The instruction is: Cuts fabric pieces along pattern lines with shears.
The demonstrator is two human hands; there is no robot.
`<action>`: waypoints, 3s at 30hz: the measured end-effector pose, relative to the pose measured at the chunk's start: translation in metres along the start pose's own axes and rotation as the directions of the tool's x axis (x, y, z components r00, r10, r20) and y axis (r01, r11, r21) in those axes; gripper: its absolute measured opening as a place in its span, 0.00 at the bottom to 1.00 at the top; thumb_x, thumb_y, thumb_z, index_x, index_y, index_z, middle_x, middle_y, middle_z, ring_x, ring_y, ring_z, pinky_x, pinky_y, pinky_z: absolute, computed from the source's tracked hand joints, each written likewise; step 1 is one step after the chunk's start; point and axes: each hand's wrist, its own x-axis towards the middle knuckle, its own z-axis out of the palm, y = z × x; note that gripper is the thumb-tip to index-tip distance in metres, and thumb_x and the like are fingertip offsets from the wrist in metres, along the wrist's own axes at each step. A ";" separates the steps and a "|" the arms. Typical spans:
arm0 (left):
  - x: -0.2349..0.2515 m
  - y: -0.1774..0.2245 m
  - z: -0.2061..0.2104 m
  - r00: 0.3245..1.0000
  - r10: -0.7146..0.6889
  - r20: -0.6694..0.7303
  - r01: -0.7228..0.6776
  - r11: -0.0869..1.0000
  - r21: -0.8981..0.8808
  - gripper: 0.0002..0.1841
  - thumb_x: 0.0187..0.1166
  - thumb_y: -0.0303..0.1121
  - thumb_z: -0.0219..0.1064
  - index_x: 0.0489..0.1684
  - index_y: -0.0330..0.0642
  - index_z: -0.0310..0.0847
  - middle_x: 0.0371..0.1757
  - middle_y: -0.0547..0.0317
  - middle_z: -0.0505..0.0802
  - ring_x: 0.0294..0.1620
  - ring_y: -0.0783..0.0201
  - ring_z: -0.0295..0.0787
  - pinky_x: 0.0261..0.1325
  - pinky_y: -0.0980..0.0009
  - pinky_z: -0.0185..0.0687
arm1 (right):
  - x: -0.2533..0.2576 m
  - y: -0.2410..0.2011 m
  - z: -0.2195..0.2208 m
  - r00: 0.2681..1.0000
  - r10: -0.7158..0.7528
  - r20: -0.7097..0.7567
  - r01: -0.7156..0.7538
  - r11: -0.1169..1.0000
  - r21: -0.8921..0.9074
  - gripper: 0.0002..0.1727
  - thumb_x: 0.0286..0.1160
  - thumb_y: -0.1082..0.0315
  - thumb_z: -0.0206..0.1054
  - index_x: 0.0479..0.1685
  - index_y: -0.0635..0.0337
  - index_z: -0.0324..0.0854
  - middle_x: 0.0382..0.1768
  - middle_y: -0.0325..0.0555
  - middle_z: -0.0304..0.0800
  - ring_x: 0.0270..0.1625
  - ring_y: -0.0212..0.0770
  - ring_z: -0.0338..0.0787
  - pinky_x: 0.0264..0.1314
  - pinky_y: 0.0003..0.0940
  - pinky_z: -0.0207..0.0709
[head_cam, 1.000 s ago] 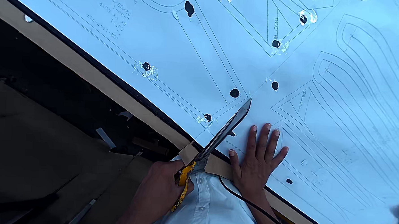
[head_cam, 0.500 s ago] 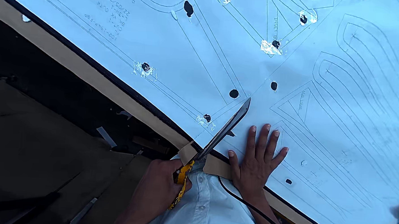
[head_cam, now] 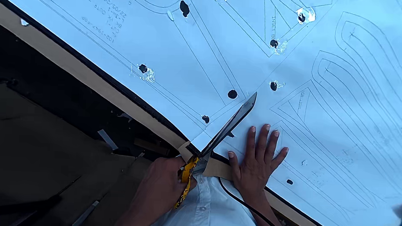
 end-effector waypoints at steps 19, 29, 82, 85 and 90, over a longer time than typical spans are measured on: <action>0.009 0.013 -0.010 1.000 0.014 -0.004 -0.014 1.000 -0.005 0.10 0.56 0.45 0.75 0.29 0.53 0.90 0.19 0.73 0.86 0.20 0.74 0.82 0.25 0.70 0.80 | 0.001 0.000 0.000 1.000 0.006 -0.003 -0.006 1.000 0.015 0.45 0.82 0.28 0.39 0.98 0.37 0.44 0.98 0.37 0.33 0.98 0.45 0.24 0.88 0.73 0.09; 0.015 0.016 -0.008 0.999 0.034 -0.016 -0.035 0.998 -0.045 0.10 0.56 0.45 0.75 0.32 0.55 0.91 0.22 0.75 0.89 0.21 0.76 0.83 0.26 0.71 0.80 | 0.001 -0.001 0.001 1.000 0.009 -0.011 -0.009 1.000 0.024 0.44 0.82 0.28 0.39 0.98 0.35 0.44 0.98 0.37 0.33 0.98 0.45 0.25 0.89 0.73 0.10; 0.036 0.046 -0.028 0.992 0.047 0.119 -0.038 0.996 -0.079 0.11 0.64 0.41 0.74 0.37 0.45 0.91 0.29 0.63 0.92 0.30 0.67 0.89 0.39 0.64 0.85 | 0.003 -0.004 0.000 0.999 0.028 -0.016 -0.029 0.999 -0.016 0.45 0.82 0.26 0.33 0.93 0.37 0.59 0.95 0.40 0.51 0.97 0.48 0.41 0.89 0.73 0.17; 0.037 0.047 -0.027 0.992 0.028 0.122 -0.014 0.994 -0.111 0.11 0.63 0.40 0.74 0.37 0.45 0.92 0.28 0.65 0.92 0.28 0.70 0.87 0.37 0.67 0.83 | 0.004 -0.004 0.000 0.999 0.031 -0.017 -0.032 0.999 -0.015 0.44 0.82 0.26 0.33 0.93 0.37 0.59 0.95 0.41 0.52 0.97 0.49 0.41 0.88 0.73 0.18; 0.040 0.044 -0.025 0.992 0.015 0.122 0.003 0.989 -0.147 0.10 0.63 0.40 0.73 0.36 0.47 0.91 0.27 0.68 0.92 0.25 0.74 0.86 0.34 0.71 0.83 | 0.003 -0.004 0.000 0.999 0.029 -0.013 -0.029 0.999 -0.016 0.44 0.82 0.26 0.34 0.93 0.38 0.59 0.95 0.41 0.52 0.97 0.50 0.42 0.88 0.74 0.18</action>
